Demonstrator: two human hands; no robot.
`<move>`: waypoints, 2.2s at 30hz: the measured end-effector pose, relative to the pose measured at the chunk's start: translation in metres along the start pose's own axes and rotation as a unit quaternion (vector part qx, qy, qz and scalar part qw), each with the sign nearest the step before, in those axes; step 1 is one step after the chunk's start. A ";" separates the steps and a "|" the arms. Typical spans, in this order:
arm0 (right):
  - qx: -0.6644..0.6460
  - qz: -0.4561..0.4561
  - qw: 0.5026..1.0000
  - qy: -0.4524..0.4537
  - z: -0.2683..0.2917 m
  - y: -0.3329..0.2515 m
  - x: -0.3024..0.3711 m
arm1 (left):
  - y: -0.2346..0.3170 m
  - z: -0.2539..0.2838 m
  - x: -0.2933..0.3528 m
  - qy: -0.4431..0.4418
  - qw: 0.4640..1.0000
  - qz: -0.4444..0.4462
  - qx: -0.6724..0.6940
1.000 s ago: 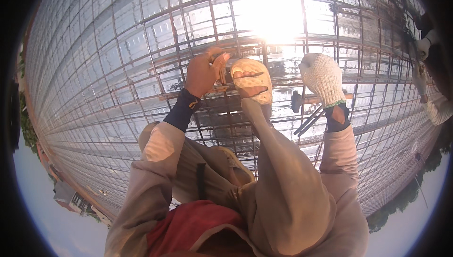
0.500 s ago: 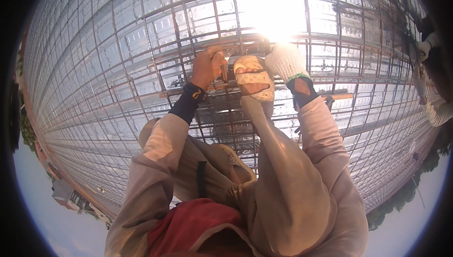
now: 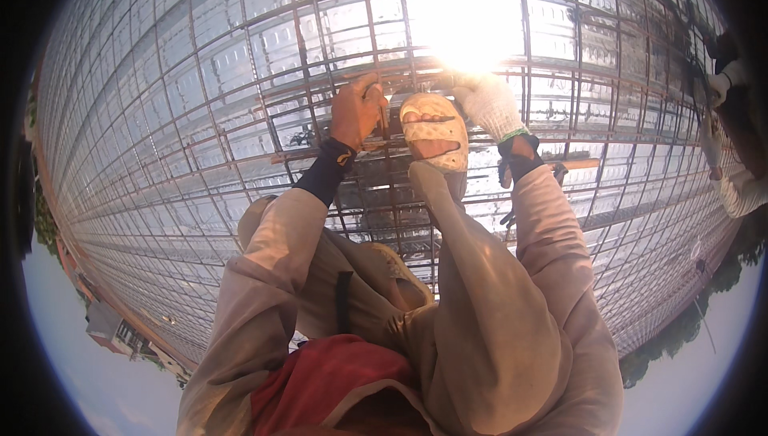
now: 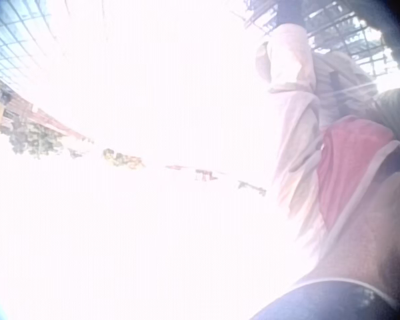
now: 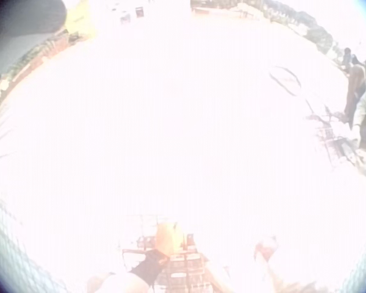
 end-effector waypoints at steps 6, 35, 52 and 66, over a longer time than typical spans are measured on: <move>0.089 0.034 0.993 0.068 -0.025 0.019 -0.015 | -0.001 -0.006 0.002 0.052 0.993 -0.074 -0.081; 0.056 0.077 0.991 0.091 -0.020 0.004 0.005 | 0.004 0.001 -0.001 0.076 0.995 -0.029 -0.050; 0.124 0.191 0.951 0.208 0.083 -0.038 0.088 | 0.050 0.038 -0.017 0.027 0.993 -0.093 0.067; 0.159 0.139 0.961 0.180 0.046 -0.052 0.090 | 0.060 0.025 0.003 -0.052 0.973 -0.147 -0.170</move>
Point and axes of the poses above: each hand's wrist, its own x-axis away from the middle knuckle, its own z-axis out of the back of the hand, y = z × x, the point moved 3 cm from there along -x, towards the middle knuckle, and after that the axes turned 8 degrees about -z, right-handed, at the moved point
